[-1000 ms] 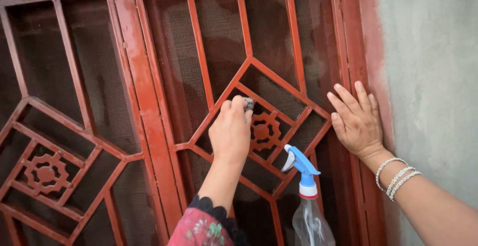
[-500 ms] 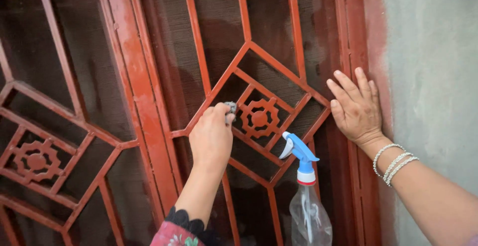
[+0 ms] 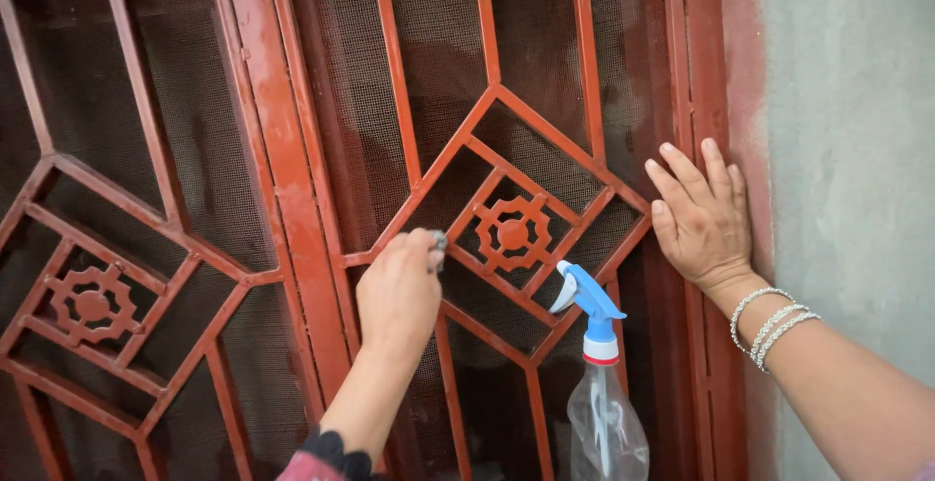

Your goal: Cleaning a decorative window grill with a cloth.

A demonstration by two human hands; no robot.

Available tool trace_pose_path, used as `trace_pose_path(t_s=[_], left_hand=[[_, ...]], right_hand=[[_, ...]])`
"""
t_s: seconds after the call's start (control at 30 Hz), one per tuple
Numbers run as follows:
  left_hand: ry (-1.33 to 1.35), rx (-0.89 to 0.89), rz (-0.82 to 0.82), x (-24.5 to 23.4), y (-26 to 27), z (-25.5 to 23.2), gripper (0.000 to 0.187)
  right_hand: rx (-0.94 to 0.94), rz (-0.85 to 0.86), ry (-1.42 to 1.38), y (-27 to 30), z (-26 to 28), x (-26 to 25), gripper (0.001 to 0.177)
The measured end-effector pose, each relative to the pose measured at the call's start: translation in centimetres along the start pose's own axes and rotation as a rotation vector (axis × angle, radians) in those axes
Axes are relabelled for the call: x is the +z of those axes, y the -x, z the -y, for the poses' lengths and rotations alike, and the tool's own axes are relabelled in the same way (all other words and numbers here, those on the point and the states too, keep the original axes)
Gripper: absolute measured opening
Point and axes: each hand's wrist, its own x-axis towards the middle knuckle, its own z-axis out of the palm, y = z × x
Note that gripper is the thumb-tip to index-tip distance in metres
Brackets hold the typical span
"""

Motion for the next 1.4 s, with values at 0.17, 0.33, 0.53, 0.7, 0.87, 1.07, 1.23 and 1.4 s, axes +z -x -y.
trace_pose_path(t_s=[0.17,0.33,0.53,0.7,0.87,1.07,1.23,1.4], left_hand=[[0.126,0.167,-0.218,2.6,-3.2,-2.2,0.006],[0.17,0.178,-0.274,3.6,-5.6,-5.0,0.007],[0.125,0.204,-0.273,2.7,-4.2,-3.8,0.019],[0.091,0.195,-0.187,1.3,-2.4,-2.0,0.022],[0.062,0.072,-0.004,-0.2,-0.1,0.3,0.024],[0.066,0.094,-0.147,-4.5,-1.5,-0.8,0.02],[-0.049,0.21,-0.361,-2.2,-4.7,-1.3,0.032],[-0.244,0.205,-0.349,0.2,-3.7,0.3,0.041]], right_hand=[[0.001,0.0,0.015,0.0,0.1,-0.1,0.049],[-0.002,0.002,0.015,0.1,-0.1,0.0,0.048],[0.003,-0.016,-0.005,-0.1,0.1,0.0,0.048],[0.007,-0.033,-0.022,-0.2,0.1,-0.2,0.048],[0.004,-0.033,-0.012,0.0,0.3,-0.4,0.047],[0.003,-0.037,-0.008,-0.4,0.2,-0.5,0.047],[0.0,-0.034,-0.012,-0.4,0.4,-0.5,0.047],[0.004,-0.036,-0.006,-0.2,0.3,-0.4,0.047]])
